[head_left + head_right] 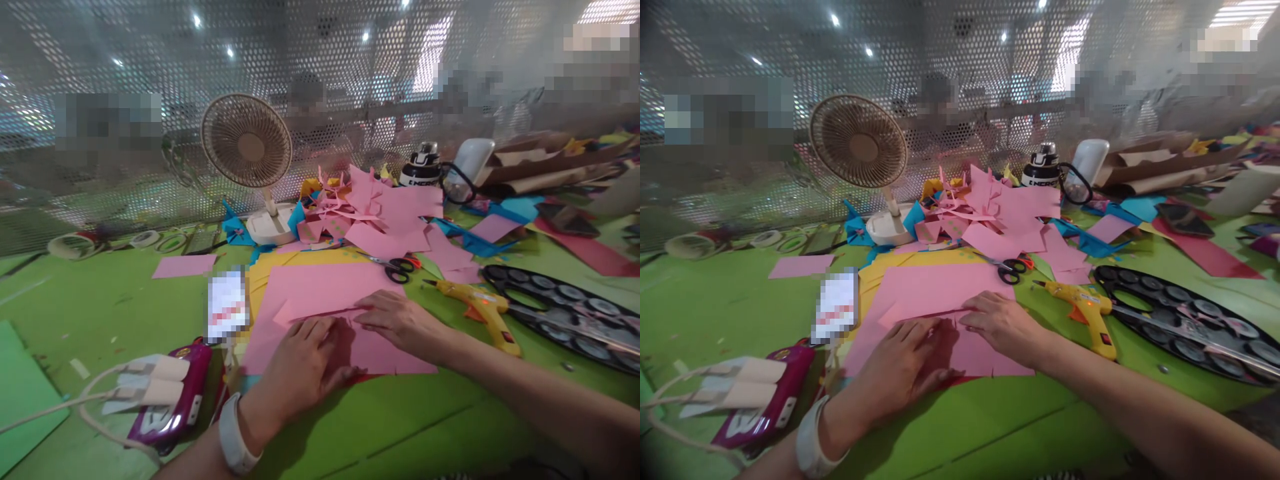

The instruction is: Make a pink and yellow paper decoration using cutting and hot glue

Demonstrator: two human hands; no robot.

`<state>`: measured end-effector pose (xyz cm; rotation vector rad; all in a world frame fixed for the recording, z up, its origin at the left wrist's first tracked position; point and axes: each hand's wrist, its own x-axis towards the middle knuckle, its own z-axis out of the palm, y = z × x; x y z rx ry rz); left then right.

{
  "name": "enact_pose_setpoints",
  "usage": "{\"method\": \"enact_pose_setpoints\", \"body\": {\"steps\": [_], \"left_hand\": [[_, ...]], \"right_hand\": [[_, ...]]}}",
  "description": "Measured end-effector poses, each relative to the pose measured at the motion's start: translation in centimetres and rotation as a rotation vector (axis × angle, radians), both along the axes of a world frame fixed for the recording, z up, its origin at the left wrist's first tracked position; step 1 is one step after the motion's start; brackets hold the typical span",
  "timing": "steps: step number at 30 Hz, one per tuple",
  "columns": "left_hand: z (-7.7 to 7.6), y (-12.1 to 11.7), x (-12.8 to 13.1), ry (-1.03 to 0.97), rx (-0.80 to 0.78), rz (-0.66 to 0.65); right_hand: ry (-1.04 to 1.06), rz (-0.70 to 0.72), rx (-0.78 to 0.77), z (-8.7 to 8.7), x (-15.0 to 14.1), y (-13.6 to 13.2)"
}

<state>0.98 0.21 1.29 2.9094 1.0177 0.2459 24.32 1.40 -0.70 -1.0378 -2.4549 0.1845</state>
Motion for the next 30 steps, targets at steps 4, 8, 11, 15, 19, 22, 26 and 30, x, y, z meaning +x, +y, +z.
{"method": "enact_pose_setpoints", "body": {"steps": [4, 8, 11, 15, 19, 22, 26, 30], "left_hand": [[0.0, -0.1, 0.3, -0.011, 0.023, 0.011], [0.0, -0.2, 0.4, -0.045, 0.028, 0.012], [-0.1, -0.3, 0.4, -0.036, 0.0, 0.019], [-0.3, -0.3, 0.4, -0.035, -0.02, 0.038], [-0.3, -0.4, 0.3, -0.048, -0.011, 0.037], [-0.2, -0.4, 0.3, -0.067, -0.005, 0.024], [-0.2, -0.4, 0.3, -0.091, 0.002, 0.018], [-0.3, -0.4, 0.3, -0.085, -0.002, 0.018]], "right_hand": [[-0.008, -0.014, 0.042, -0.1, 0.2, 0.2], [-0.009, -0.017, 0.056, 0.1, 0.0, -0.1], [-0.043, -0.009, 0.079, 0.2, -0.2, -0.4], [-0.08, -0.014, 0.086, 0.1, -0.4, -0.6], [-0.108, -0.021, 0.082, 0.2, -0.4, -0.8], [-0.125, -0.018, 0.117, 0.5, -0.5, -1.1], [-0.152, -0.005, 0.145, 0.6, -0.9, -1.6], [-0.174, 0.011, 0.179, 0.4, -1.1, -1.6]]}}
